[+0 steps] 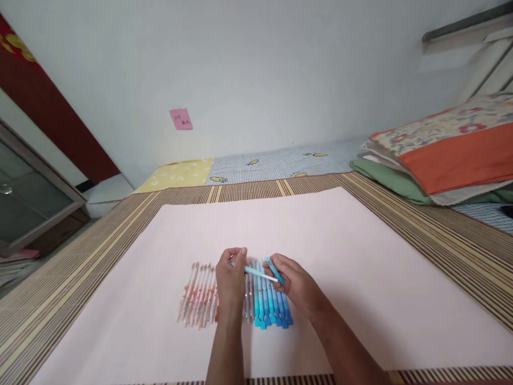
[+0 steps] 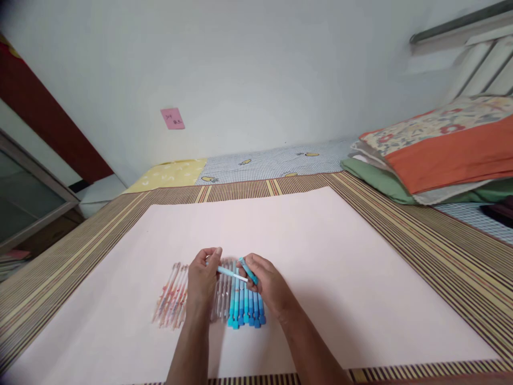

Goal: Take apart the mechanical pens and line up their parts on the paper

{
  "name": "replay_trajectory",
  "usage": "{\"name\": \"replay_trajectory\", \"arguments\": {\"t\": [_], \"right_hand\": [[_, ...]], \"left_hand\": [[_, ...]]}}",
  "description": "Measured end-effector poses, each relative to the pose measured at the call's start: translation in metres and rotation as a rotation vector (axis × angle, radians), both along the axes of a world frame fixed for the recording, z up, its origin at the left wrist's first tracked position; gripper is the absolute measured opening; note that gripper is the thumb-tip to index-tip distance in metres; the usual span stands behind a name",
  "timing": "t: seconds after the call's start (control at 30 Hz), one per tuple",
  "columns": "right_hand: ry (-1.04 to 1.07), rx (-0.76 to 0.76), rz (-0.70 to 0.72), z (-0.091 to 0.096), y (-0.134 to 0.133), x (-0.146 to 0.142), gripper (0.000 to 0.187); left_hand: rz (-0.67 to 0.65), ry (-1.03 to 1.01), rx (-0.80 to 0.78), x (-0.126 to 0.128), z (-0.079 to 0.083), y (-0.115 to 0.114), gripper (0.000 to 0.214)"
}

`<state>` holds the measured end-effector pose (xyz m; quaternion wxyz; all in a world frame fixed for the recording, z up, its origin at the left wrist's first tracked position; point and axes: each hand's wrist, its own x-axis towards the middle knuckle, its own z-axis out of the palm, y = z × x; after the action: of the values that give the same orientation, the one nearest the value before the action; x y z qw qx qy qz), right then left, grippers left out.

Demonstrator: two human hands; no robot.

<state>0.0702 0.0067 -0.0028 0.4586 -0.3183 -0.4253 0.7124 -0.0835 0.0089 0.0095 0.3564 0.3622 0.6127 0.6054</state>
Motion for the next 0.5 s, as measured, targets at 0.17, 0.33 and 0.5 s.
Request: {"name": "replay_trajectory", "arguments": {"t": [0.17,0.33,0.5], "right_hand": [[-0.250,0.166,-0.111,0.000,-0.001,-0.003,0.031],[-0.284,0.181,-0.337,-0.001,0.004,-0.001,0.028],[-0.235,0.163,-0.407,-0.005,0.013,0.012,0.035]], "left_hand": [[0.075,-0.003,0.005,-0.002,0.001,-0.001,0.032],[-0.179,-0.400,-0.001,0.003,-0.001,0.000,0.036],[-0.317,-0.772,0.007,0.009,0.002,-0.001,0.035]]}}
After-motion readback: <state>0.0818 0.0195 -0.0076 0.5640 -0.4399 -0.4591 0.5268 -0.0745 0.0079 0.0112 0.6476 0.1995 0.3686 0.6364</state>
